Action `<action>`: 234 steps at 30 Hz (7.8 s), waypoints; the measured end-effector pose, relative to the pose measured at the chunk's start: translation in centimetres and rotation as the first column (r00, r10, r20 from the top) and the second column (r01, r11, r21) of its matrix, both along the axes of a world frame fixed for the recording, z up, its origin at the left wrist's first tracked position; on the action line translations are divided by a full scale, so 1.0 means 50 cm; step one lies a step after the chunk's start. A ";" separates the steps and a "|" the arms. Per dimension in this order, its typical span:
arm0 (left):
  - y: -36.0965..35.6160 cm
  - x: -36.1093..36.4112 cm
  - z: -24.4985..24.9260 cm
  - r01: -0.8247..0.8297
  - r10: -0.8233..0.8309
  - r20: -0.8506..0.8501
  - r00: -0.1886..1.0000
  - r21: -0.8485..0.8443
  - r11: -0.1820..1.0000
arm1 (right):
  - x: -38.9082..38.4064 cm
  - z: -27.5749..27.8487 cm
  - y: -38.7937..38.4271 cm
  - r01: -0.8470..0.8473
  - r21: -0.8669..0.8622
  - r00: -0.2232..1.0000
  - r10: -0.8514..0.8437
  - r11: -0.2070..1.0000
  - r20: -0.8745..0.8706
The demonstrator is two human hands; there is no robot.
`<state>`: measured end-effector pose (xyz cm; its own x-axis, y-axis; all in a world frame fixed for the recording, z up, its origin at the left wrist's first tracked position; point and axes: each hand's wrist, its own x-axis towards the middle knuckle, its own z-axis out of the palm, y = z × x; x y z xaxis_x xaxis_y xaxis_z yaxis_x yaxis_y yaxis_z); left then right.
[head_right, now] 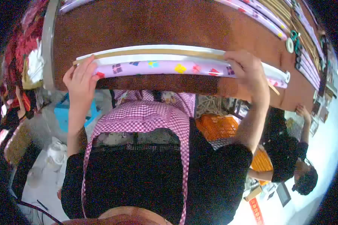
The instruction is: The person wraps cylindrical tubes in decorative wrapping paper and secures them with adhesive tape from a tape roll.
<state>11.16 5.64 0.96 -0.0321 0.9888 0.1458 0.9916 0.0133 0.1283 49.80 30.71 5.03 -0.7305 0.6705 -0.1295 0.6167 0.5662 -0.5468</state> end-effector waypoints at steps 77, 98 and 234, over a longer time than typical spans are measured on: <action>0.312 0.120 0.035 0.750 -0.757 0.002 0.653 -0.142 0.646 | 0.004 -0.086 -0.013 0.097 0.167 0.977 -0.062 0.981 -0.203; 0.352 0.376 0.053 0.639 -0.639 0.043 0.768 -0.117 0.760 | 0.008 -0.082 -0.021 0.048 0.272 0.994 -0.020 0.961 -0.104; 0.330 0.375 0.020 0.616 -0.610 0.087 0.787 -0.103 0.781 | 0.101 -0.070 -0.079 0.238 0.432 0.969 -0.183 0.870 -0.165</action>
